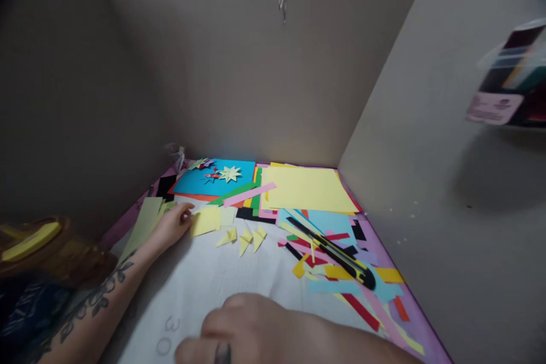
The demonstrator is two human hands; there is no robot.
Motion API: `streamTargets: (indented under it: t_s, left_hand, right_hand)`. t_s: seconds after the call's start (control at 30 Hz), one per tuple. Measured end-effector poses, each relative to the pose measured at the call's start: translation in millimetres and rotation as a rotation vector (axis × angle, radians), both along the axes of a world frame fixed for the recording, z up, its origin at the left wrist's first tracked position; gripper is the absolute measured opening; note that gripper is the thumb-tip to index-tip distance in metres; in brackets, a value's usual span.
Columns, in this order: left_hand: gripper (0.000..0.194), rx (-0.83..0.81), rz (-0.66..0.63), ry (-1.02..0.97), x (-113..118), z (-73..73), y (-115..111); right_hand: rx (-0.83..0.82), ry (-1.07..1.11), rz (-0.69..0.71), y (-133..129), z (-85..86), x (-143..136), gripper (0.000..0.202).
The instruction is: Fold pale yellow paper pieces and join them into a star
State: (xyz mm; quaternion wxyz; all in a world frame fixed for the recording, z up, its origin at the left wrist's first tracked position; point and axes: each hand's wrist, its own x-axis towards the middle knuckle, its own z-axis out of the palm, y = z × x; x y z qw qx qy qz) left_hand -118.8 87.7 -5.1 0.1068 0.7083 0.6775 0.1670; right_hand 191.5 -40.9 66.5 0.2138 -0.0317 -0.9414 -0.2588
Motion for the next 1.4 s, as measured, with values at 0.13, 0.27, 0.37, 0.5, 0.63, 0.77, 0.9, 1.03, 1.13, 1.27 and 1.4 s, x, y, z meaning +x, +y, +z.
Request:
streamTargets:
  t_s: [0.13,0.27,0.37,0.5,0.63,0.77,0.9,1.03,1.13,1.27,1.4]
  left_hand:
    - [0.036,-0.006,-0.215,0.067,6.8,5.2,-9.9]
    - [0.036,-0.085,-0.321,0.143,13.8,15.7,-9.4]
    - [0.027,-0.116,-0.358,0.230,19.3,22.2,-4.2]
    - [0.015,-0.114,-0.406,0.373,26.9,19.6,-2.9]
    - [0.019,-0.096,-0.421,0.419,29.5,11.0,-5.6]
    - [0.023,-0.155,-0.362,0.331,26.3,14.3,5.0]
    - [0.054,-0.354,-0.258,0.262,27.9,25.5,20.4]
    - [0.049,-0.325,-0.222,0.129,24.9,22.7,15.3]
    - [0.038,-0.304,-0.183,-0.103,16.2,20.3,-1.1]
    - [0.050,-0.239,-0.110,-0.635,25.8,32.8,-28.1]
    - [0.076,-0.313,-0.052,-1.048,74.4,32.4,-55.2]
  right_hand:
    - [-0.613,-0.009,-0.123,23.3,-19.5,-8.9,0.022]
    - [-0.789,0.010,-0.187,29.7,-62.9,-2.6,0.013]
    - [-0.838,0.026,-0.196,33.9,-75.9,1.0,0.010]
    - [-0.873,0.057,-0.196,38.6,-76.2,2.7,0.008]
    - [-0.920,0.025,-0.209,39.9,-77.8,4.2,0.008]
    - [-0.968,0.078,-0.197,39.2,-80.7,3.5,0.010]
    - [-0.967,0.094,-0.201,38.9,-80.6,1.9,0.010]
    - [-0.967,0.136,-0.187,39.1,-78.6,3.2,0.011]
    - [-0.987,0.160,-0.190,39.6,-76.4,5.1,0.012]
    - [-1.134,0.312,-0.190,42.9,-70.1,1.0,0.016]
    - [-1.483,0.700,-0.385,48.9,-68.5,-16.1,0.037]
